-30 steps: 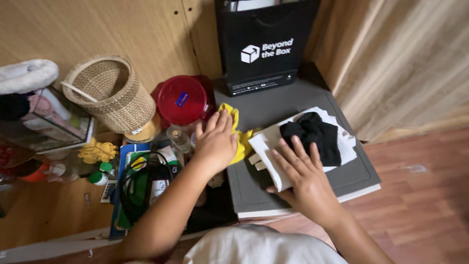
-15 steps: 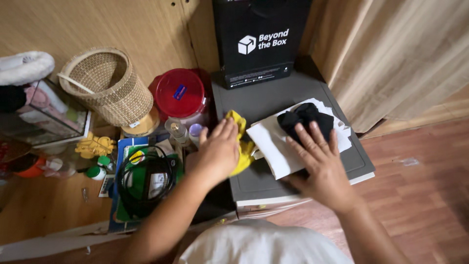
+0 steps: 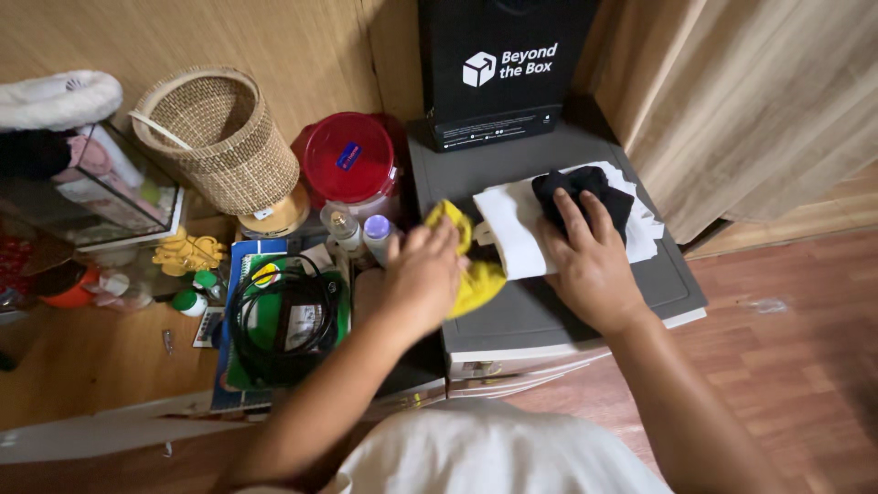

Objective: The person wipes the surface of a cluttered desk and a storage drawer with a yellow cloth, moves notebooks, a plastic container, and various bottles aside, and then sorts through small items like a cable, a black pouch, and papers.

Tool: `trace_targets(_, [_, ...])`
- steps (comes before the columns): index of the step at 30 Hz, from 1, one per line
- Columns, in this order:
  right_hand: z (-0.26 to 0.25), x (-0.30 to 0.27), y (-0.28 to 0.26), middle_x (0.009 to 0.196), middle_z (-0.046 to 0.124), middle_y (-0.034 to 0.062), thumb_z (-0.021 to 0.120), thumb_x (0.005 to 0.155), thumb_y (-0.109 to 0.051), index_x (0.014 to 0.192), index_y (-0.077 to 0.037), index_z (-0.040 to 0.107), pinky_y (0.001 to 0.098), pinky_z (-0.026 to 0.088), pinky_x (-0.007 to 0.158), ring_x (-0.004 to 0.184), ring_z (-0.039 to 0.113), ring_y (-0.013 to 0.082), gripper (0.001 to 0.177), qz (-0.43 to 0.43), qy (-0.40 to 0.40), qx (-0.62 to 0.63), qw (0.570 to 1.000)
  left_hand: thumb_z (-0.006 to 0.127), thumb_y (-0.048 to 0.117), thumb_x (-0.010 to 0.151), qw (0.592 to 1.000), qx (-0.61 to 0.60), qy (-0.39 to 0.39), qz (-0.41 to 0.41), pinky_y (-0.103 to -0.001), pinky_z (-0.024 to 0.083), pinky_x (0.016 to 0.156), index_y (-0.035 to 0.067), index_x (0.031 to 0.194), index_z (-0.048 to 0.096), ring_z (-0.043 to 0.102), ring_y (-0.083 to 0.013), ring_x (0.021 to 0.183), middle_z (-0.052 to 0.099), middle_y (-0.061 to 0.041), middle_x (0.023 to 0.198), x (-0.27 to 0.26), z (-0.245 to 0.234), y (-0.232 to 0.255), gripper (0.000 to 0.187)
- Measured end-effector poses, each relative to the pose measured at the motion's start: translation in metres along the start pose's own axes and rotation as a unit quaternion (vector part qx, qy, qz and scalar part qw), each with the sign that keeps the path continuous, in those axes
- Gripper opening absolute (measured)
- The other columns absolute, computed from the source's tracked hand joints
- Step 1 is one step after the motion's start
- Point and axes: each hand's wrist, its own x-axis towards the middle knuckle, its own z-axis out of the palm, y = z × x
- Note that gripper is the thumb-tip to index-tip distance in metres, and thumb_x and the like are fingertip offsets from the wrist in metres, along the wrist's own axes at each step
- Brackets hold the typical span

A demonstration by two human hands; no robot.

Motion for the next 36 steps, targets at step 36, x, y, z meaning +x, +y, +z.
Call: trace_targets(36, [-0.084,-0.052,-0.021,0.138,0.058,0.0176,0.065,0.061,0.009,0.114,-0.005,0.073,0.0477,0.046,0.106,0.130,0.050,0.0427,0.056,0.043,-0.044,0.107,0.992,0.046,0.040,0.100,0.981,0.105,-0.157,0.040,-0.045,0.011,0.124,0.008,0.160,0.022,0.009,-0.0324,0.156,0.012,-0.015,0.169,0.104,0.033,-0.019,0.072])
